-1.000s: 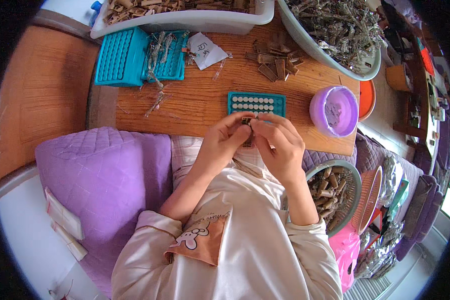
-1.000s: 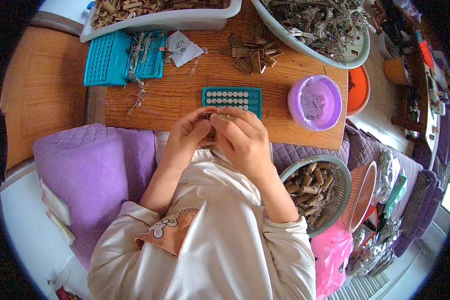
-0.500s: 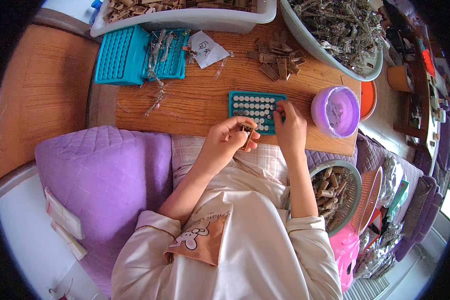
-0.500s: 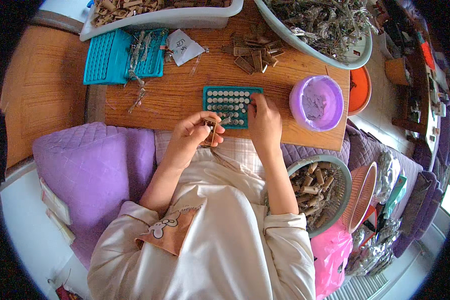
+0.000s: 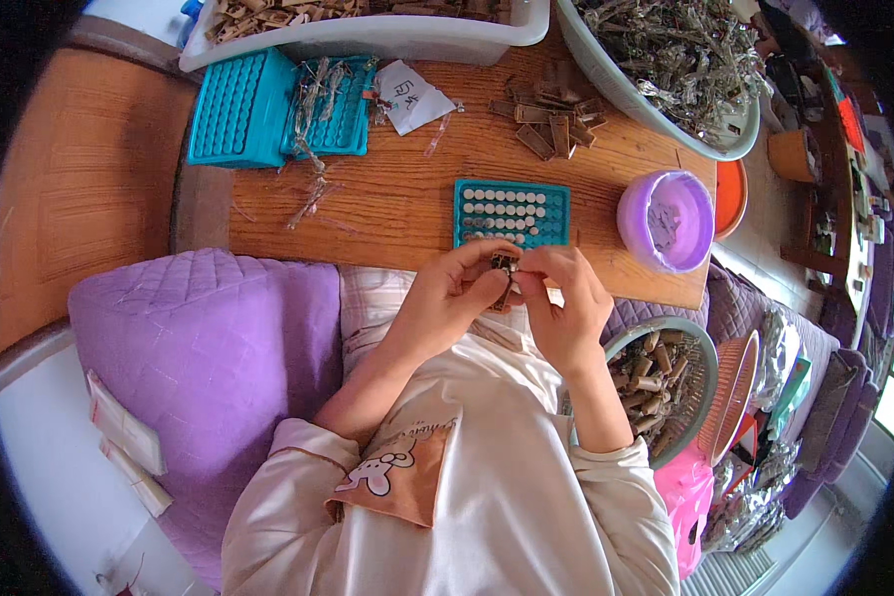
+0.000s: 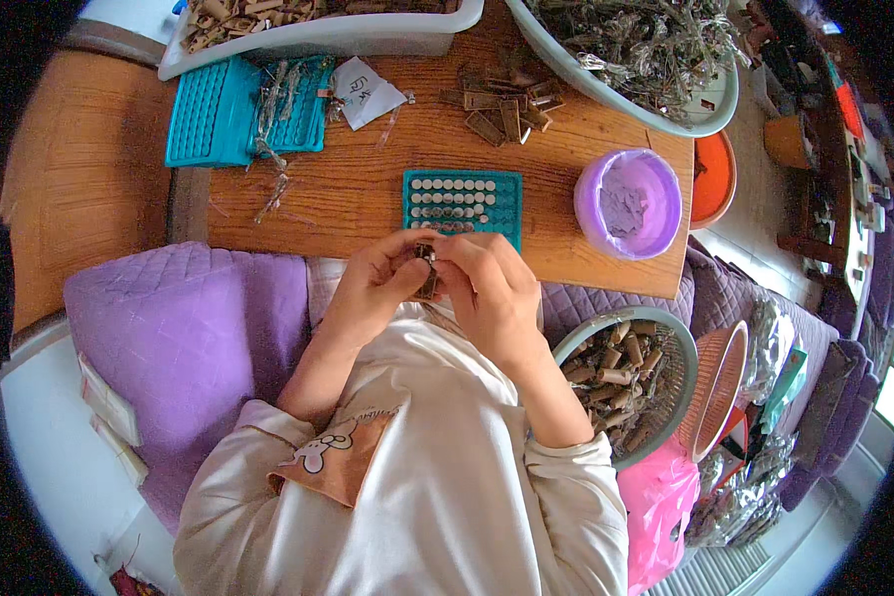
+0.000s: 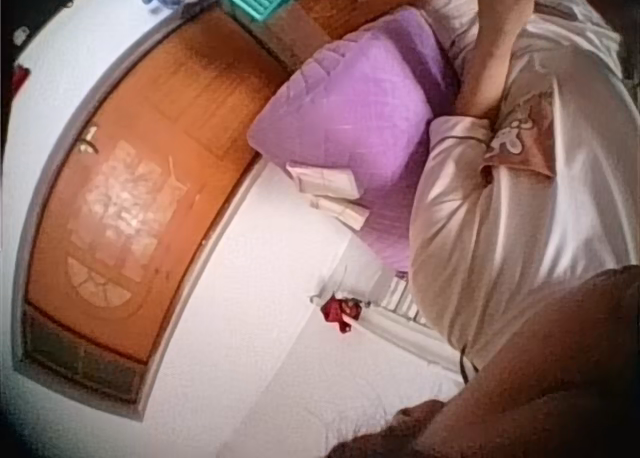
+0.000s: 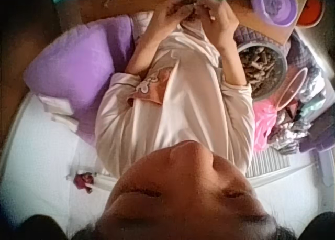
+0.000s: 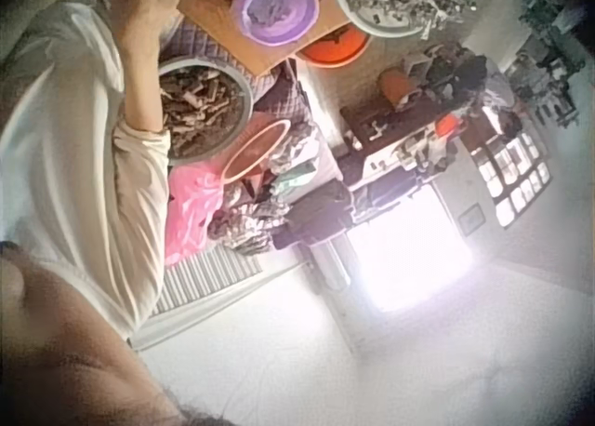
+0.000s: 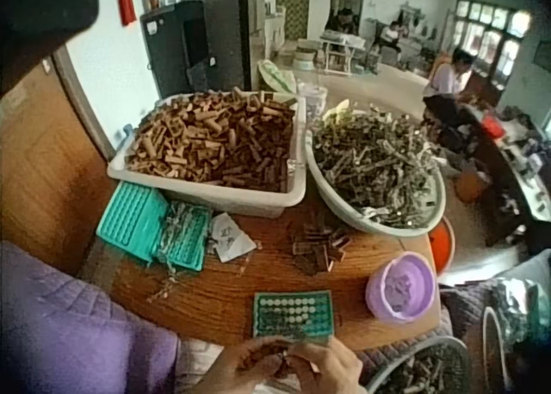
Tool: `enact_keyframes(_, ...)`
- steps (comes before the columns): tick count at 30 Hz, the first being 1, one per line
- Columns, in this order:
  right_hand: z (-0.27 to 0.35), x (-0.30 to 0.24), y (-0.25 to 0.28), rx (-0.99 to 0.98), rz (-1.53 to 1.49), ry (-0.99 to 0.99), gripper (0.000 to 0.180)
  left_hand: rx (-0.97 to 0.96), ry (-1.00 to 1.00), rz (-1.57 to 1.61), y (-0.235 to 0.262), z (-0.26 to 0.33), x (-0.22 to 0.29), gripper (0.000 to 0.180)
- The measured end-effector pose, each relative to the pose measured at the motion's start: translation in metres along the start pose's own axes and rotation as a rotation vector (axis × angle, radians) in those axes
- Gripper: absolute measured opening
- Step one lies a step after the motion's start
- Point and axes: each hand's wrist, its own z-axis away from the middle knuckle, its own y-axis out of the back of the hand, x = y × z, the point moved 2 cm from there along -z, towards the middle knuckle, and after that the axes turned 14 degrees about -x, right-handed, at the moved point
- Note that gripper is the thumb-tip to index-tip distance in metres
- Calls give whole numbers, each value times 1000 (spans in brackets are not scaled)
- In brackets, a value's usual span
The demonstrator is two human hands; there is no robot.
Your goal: The person assembles small wooden cylinders by filling them with blue pellets from storage containers and then plugging the filled cylinders into a plastic tray, working by hand.
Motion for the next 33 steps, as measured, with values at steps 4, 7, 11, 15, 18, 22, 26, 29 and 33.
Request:
enact_keyframes(4, -2, 1, 4, -131, 94, 42, 20, -19, 20, -132, 3, 0, -7, 29)
enact_keyframes(7, -2, 8, 9, -264, 35, 0, 17, 27, 80, -92, 6, 0, -14, 23)
enact_keyframes(11, -7, 32, 10, -123, -170, -302, 13, 37, 71, -56, 12, 1, -19, 23)
enact_keyframes(15, -18, 73, 0, -18, 69, -436, 20, 28, 73, -85, 12, 0, -13, 22)
enact_keyframes(18, -18, 84, -5, -86, 282, -401, 22, 31, 86, -88, 13, 1, -10, 22)
enact_keyframes(22, -18, 77, 1, -83, 268, -375, 20, 29, 85, -93, 12, 3, -5, 22)
enact_keyframes(26, -16, 29, 11, -99, 28, -147, 17, 44, 79, -63, 6, 4, -2, 23)
enact_keyframes(29, -6, -3, 6, -120, 11, -9, 19, 41, 60, 5, 3, 6, -3, 22)
enact_keyframes(33, 2, -5, 2, -91, 84, 68, 20, -3, -14, -56, 1, 6, -4, 23)
